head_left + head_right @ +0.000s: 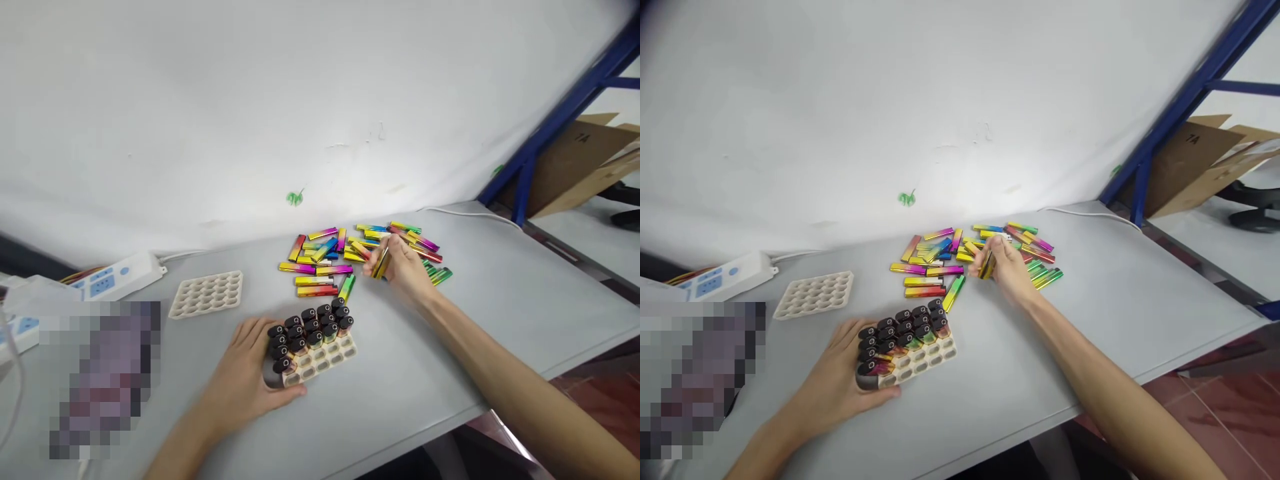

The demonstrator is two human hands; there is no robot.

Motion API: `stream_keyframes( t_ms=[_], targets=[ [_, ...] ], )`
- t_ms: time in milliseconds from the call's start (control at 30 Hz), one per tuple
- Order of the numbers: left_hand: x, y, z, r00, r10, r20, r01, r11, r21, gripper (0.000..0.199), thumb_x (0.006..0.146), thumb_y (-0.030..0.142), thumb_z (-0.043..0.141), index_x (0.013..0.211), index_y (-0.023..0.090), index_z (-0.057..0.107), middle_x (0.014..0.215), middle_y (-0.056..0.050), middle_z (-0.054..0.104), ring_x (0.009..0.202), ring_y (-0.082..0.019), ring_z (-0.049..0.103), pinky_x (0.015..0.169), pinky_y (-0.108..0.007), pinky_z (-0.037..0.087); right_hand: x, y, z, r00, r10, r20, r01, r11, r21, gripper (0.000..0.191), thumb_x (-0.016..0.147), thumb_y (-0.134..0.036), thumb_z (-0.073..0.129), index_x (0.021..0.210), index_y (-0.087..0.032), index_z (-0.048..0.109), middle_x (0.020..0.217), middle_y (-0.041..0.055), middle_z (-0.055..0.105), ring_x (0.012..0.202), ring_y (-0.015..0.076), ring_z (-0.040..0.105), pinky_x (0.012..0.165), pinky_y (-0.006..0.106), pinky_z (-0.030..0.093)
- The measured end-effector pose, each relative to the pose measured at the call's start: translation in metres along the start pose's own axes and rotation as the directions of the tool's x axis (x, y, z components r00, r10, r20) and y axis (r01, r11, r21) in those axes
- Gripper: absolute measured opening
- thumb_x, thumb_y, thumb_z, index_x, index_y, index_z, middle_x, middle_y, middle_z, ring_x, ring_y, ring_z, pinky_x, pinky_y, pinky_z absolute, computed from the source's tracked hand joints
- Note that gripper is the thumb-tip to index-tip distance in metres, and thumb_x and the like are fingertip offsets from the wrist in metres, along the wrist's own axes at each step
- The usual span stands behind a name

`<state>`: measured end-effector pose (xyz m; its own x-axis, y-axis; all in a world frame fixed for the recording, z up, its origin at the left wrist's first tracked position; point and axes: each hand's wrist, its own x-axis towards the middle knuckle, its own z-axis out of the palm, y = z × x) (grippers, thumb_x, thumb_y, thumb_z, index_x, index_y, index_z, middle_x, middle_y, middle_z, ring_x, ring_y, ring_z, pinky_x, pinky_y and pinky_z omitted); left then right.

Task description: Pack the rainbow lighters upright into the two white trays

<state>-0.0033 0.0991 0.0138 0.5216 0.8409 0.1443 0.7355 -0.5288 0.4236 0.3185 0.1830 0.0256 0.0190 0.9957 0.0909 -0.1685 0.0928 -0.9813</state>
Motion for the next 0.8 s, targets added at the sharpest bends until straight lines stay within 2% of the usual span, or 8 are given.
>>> stream_keyframes(
  t_ms=[133,233,333,433,533,633,733,800],
  targets=[
    [-0.003,0.0,0.0,0.999,-0.05,-0.019,0.05,0.999,-0.017,0.071,0.069,0.051,0.079,0.127,0.024,0.047,0.118,-0.007,0.06,0.114,-0.031,0.053,0.095,-0.046,0.047,-0.011,0.005,0.001,0.994,0.094,-0.05,-0.091,0.995,0.045,0.039,0.092,-0.063,0.049,0.099,-0.025,0.053,0.056,-0.0095,0.04,0.038,0.0074,0.034,0.039,0.021,0.031],
    [-0.002,0.001,-0.001,0.995,-0.094,-0.015,0.093,0.995,-0.031,0.072,0.07,0.053,0.079,0.127,0.024,0.046,0.116,-0.008,0.06,0.113,-0.031,0.053,0.093,-0.045,0.048,-0.019,0.001,-0.002,0.99,0.122,-0.07,-0.124,0.992,-0.017,0.034,0.09,-0.054,0.058,0.105,-0.023,0.057,0.071,-0.0044,0.054,0.049,0.0087,0.046,0.043,0.022,0.039],
    [-0.002,0.002,-0.002,0.995,-0.103,-0.014,0.102,0.994,-0.043,0.077,0.069,0.051,0.079,0.132,0.025,0.043,0.12,-0.008,0.059,0.116,-0.031,0.052,0.094,-0.044,0.048,-0.022,-0.004,-0.001,0.995,0.099,0.002,-0.098,0.993,-0.072,0.035,0.091,-0.053,0.057,0.111,-0.025,0.057,0.076,-0.0019,0.059,0.054,0.0111,0.051,0.045,0.024,0.041],
    [-0.002,0.002,-0.002,0.995,-0.1,-0.023,0.099,0.994,-0.037,0.074,0.069,0.051,0.079,0.129,0.024,0.046,0.116,-0.007,0.06,0.114,-0.031,0.053,0.093,-0.044,0.049,-0.023,-0.004,0.002,0.993,0.117,0.02,-0.117,0.993,-0.011,0.033,0.094,-0.056,0.052,0.108,-0.026,0.058,0.058,-0.0077,0.041,0.041,0.0078,0.03,0.038,0.021,0.026],
    [-0.003,0.001,-0.001,0.996,-0.086,-0.036,0.085,0.996,-0.033,0.071,0.068,0.053,0.079,0.126,0.024,0.05,0.113,-0.007,0.062,0.11,-0.031,0.055,0.09,-0.043,0.05,-0.022,-0.001,0.003,0.982,0.185,0.03,-0.187,0.979,0.083,0.043,0.094,-0.061,0.045,0.096,-0.021,0.061,0.055,-0.0088,0.026,0.041,0.0064,0.016,0.038,0.022,0.017],
    [-0.003,0.0,0.001,0.996,-0.071,-0.048,0.07,0.997,-0.026,0.072,0.068,0.053,0.079,0.126,0.024,0.05,0.112,-0.007,0.062,0.11,-0.031,0.056,0.09,-0.044,0.049,-0.021,0.0,0.004,0.975,0.22,0.034,-0.223,0.97,0.096,0.048,0.093,-0.064,0.045,0.09,-0.018,0.06,0.058,-0.0069,0.033,0.042,0.0069,0.026,0.038,0.021,0.022],
    [-0.002,-0.001,0.002,0.996,-0.07,-0.054,0.069,0.997,-0.02,0.071,0.068,0.053,0.079,0.126,0.024,0.05,0.11,-0.007,0.062,0.108,-0.031,0.057,0.09,-0.044,0.049,-0.023,-0.002,0.006,0.979,0.196,0.059,-0.2,0.977,0.069,0.039,0.089,-0.061,0.056,0.089,-0.023,0.051,0.064,-0.0051,0.047,0.046,0.0098,0.042,0.038,0.021,0.031],
    [-0.001,-0.001,0.001,0.996,-0.074,-0.052,0.073,0.997,-0.023,0.071,0.067,0.054,0.079,0.125,0.024,0.051,0.11,-0.007,0.062,0.108,-0.031,0.057,0.089,-0.044,0.049,-0.025,-0.002,0.007,0.977,0.192,0.088,-0.2,0.976,0.084,0.036,0.087,-0.058,0.062,0.088,-0.026,0.044,0.061,-0.0078,0.046,0.042,0.0089,0.038,0.037,0.019,0.028]
  ],
)
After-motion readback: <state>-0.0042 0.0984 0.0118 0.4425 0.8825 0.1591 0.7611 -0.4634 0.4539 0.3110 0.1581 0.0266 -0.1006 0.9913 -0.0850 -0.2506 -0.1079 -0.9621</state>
